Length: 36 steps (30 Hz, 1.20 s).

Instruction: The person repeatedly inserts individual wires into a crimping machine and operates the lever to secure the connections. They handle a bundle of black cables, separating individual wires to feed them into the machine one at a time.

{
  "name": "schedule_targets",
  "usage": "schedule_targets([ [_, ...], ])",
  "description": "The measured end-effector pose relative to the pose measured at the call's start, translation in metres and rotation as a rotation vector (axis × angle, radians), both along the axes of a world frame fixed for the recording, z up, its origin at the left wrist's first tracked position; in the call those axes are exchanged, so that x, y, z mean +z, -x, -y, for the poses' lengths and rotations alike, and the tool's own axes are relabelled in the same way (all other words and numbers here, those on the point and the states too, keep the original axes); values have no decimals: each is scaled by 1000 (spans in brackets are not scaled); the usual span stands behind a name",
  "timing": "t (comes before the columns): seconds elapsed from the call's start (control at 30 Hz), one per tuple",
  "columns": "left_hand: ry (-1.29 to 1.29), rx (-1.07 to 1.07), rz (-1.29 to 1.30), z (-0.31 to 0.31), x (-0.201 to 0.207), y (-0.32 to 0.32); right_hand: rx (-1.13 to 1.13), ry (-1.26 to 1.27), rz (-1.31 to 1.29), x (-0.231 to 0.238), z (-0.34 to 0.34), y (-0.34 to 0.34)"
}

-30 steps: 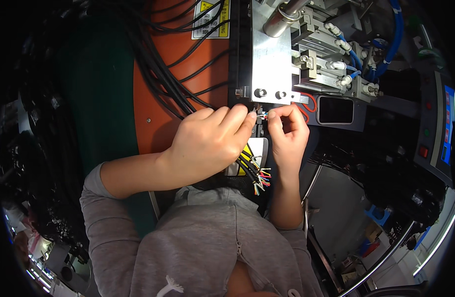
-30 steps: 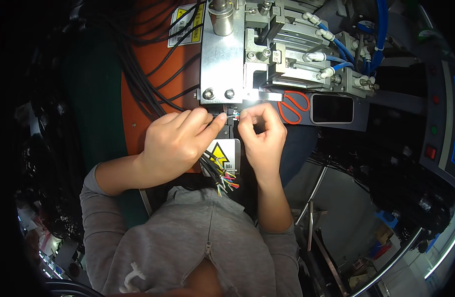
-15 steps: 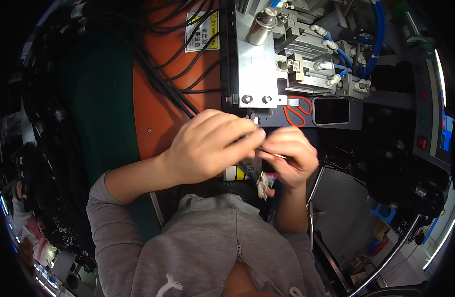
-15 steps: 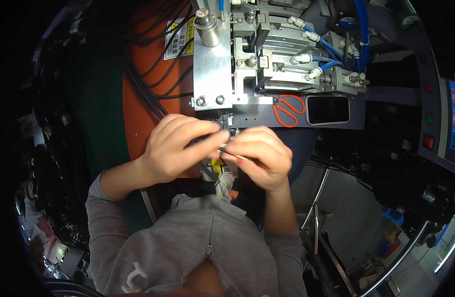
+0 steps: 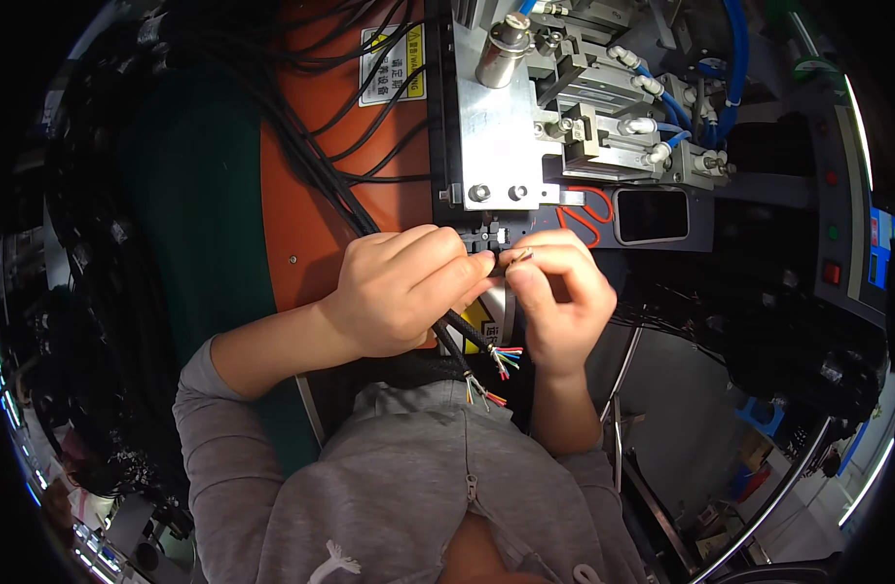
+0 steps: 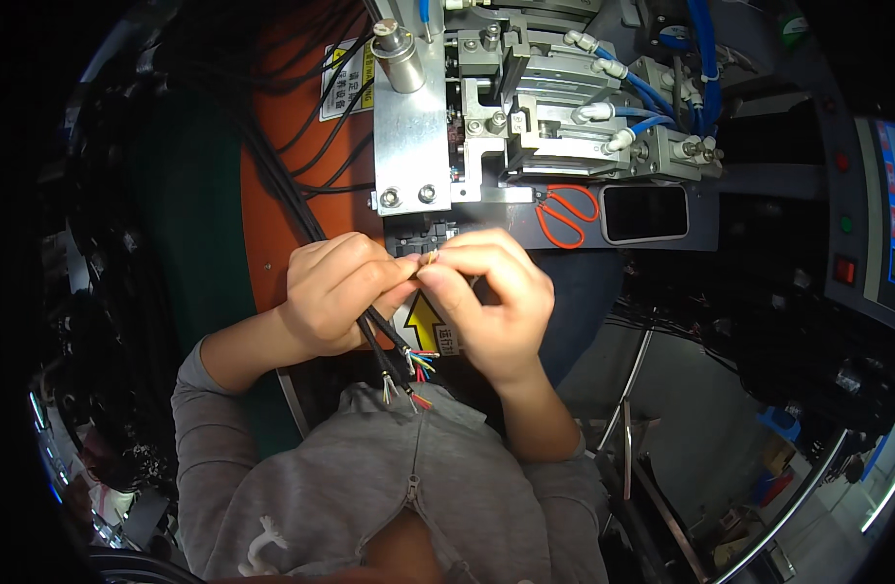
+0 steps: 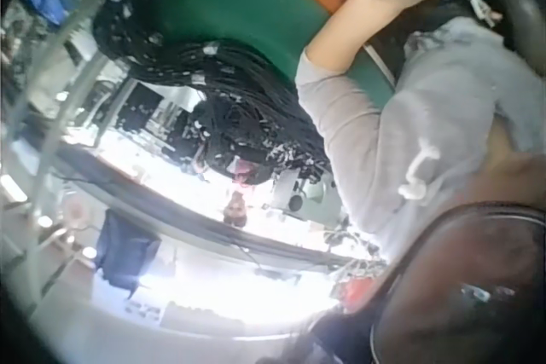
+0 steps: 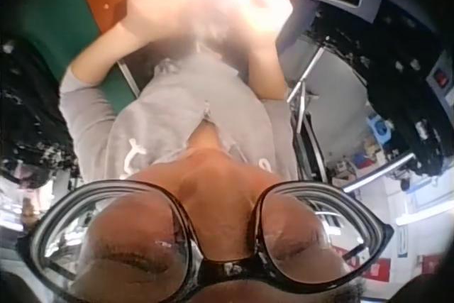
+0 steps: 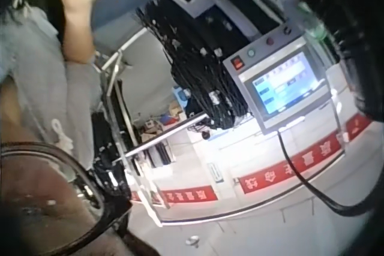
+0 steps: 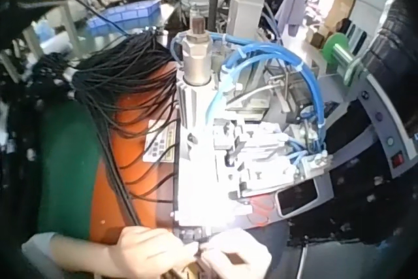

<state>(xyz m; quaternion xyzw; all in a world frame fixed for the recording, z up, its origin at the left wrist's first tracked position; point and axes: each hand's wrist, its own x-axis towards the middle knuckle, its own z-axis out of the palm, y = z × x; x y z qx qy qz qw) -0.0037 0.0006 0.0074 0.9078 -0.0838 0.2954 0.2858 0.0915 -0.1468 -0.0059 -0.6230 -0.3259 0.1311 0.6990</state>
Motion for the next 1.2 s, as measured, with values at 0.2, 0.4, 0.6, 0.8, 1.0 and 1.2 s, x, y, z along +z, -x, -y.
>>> schedule_targets([
  [0.2, -39, 31, 19, 2, 0, -1, -134, 57, 148, 3, -5, 3],
  [0.4, -193, 58, -16, 1, -3, 1, -126, 273, 408, 3, 3, -3],
  [0.6, -242, 48, -45, 1, -8, 5, 109, 269, -154, -6, 18, -17],
  [0.8, -358, 105, -155, 9, -10, 1, -99, 384, 360, -20, 3, -14],
  [1.0, -375, 169, -236, 16, -5, 0, -137, 404, 411, -21, -1, -7],
  [1.2, -361, 177, -179, 14, -7, -4, -177, 309, 234, -36, -3, -5],
])
